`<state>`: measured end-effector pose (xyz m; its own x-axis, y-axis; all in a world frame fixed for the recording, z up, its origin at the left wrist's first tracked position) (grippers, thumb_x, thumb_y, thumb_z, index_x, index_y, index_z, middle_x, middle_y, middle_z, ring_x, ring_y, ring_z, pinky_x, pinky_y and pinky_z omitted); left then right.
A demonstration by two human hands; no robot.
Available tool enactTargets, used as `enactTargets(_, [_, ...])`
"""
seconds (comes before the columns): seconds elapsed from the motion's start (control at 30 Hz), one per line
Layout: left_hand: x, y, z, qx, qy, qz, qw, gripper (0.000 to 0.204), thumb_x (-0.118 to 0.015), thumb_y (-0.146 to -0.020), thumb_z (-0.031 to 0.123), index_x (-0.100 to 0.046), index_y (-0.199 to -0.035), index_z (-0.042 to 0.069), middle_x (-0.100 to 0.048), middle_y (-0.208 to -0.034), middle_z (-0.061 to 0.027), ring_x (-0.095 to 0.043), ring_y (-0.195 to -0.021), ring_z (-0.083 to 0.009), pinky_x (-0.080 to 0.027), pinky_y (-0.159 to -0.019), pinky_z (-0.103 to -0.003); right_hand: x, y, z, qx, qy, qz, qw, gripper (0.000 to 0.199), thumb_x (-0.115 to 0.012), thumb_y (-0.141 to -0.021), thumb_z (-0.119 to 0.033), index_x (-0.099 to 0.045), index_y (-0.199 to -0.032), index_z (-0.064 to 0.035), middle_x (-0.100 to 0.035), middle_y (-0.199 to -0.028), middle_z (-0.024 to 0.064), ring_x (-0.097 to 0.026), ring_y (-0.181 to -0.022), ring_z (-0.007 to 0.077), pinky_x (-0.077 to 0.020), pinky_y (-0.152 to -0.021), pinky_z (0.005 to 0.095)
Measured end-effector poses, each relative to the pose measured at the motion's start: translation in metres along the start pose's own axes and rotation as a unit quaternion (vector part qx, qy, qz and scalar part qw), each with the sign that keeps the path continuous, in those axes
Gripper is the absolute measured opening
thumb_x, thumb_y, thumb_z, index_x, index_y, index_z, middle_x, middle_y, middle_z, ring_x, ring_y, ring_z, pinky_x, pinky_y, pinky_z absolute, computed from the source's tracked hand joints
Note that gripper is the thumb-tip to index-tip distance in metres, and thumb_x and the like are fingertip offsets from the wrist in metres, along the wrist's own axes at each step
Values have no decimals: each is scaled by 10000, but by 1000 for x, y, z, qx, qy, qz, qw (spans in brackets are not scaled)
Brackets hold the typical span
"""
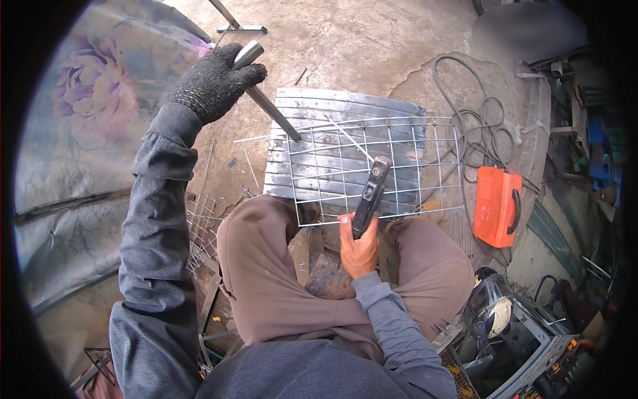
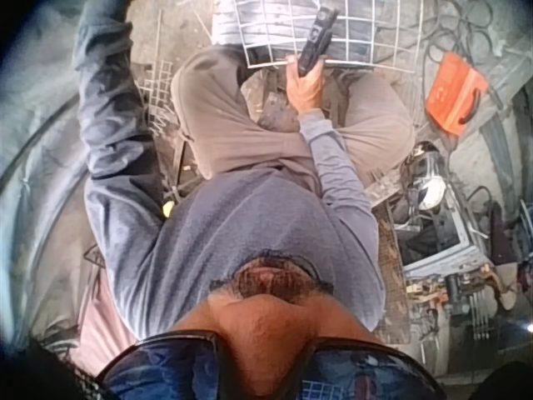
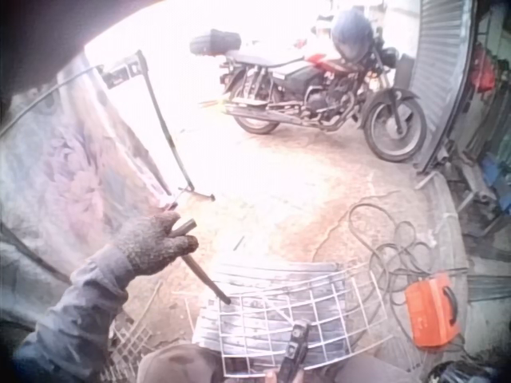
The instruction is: The recorder is using an arc welder and a hammer to fabricate or repair a metal grid structure.
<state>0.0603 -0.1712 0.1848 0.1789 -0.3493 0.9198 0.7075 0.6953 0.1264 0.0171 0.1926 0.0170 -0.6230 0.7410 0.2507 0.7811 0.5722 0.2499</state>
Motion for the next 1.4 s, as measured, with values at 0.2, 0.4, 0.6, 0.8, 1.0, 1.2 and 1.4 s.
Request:
enactTargets(0.2, [3, 7, 0, -15, 7, -2, 1000, 631, -689, -910, 585, -684, -1179, 15, -710, -1000, -226, -711, -986, -370, -544, -870, -467, 2, 0, -5, -4, 4, -15, 1000, 288, -704, -996, -218, -526, -1115, -26, -763, -959, 120, -753, -869, 270, -562, -794, 400])
enactTargets(0.4, [8, 16, 10, 8, 32, -82, 996, 604, -691, -919, 563, -679, -1175, 16, -706, -936, -192, -715, -881, -309, -551, -806, -430, 3, 3, -5, 1, -6, -12, 1000, 280, -693, -1001, -209, -529, -1132, -23, -770, -1008, 113, -750, -901, 259, -562, -821, 391])
enactTargets(0.6, [8, 29, 42, 76, 138, -67, 985, 535, -722, -931, 494, -678, -1160, 12, -687, -873, -121, -676, -740, -156, -543, -687, -338, 0, 4, 4, -43, -93, 4, 995, 278, -680, -1011, -207, -533, -1148, -14, -765, -1062, 100, -733, -943, 230, -551, -854, 381])
enactTargets(0.8, [-2, 25, 51, -3, 130, -30, 991, 454, -737, -961, 349, -670, -1265, 18, -687, -860, -7, -590, -667, -73, -486, -578, -247, 5, 1, 5, -17, -75, -2, 997, 276, -659, -1036, -216, -524, -1152, -5, -743, -1105, 111, -700, -920, 146, -557, -813, 315])
enactTargets(1.0, [-8, 19, 63, -14, 97, -41, 994, 452, -724, -966, 374, -671, -1274, 46, -708, -904, -31, -619, -687, -96, -520, -620, -275, 8, 0, -5, -8, -34, 20, 999, 280, -685, -1013, -239, -537, -1133, -34, -760, -1026, 111, -740, -912, 292, -548, -812, 405])
enactTargets(1.2, [-12, 18, 70, -68, 62, -1, 996, 414, -701, -976, 384, -675, -1223, 53, -721, -929, -104, -686, -744, -170, -561, -678, -336, 6, 2, 3, -5, -20, 24, 1000, 302, -694, -1003, -268, -531, -1129, -47, -751, -980, 139, -736, -870, 373, -545, -756, 459])
enactTargets(1.4, [-8, 21, 75, -55, 25, -9, 998, 381, -697, -981, 362, -670, -1202, 53, -725, -934, -109, -693, -766, -185, -561, -687, -347, 7, 2, -2, -45, -2, 6, 999, 285, -702, -1000, -239, -552, -1131, -33, -773, -997, 94, -735, -868, 229, -558, -795, 380])
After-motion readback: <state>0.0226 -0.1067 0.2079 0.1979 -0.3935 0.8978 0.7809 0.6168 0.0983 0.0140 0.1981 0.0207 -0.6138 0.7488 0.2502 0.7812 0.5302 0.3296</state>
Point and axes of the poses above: each hand's wrist, its own y-axis away from the middle knuckle, its own x-axis out of the back of the hand, z = x × y, the point moved 1 cm from there along -y, towards the middle knuckle
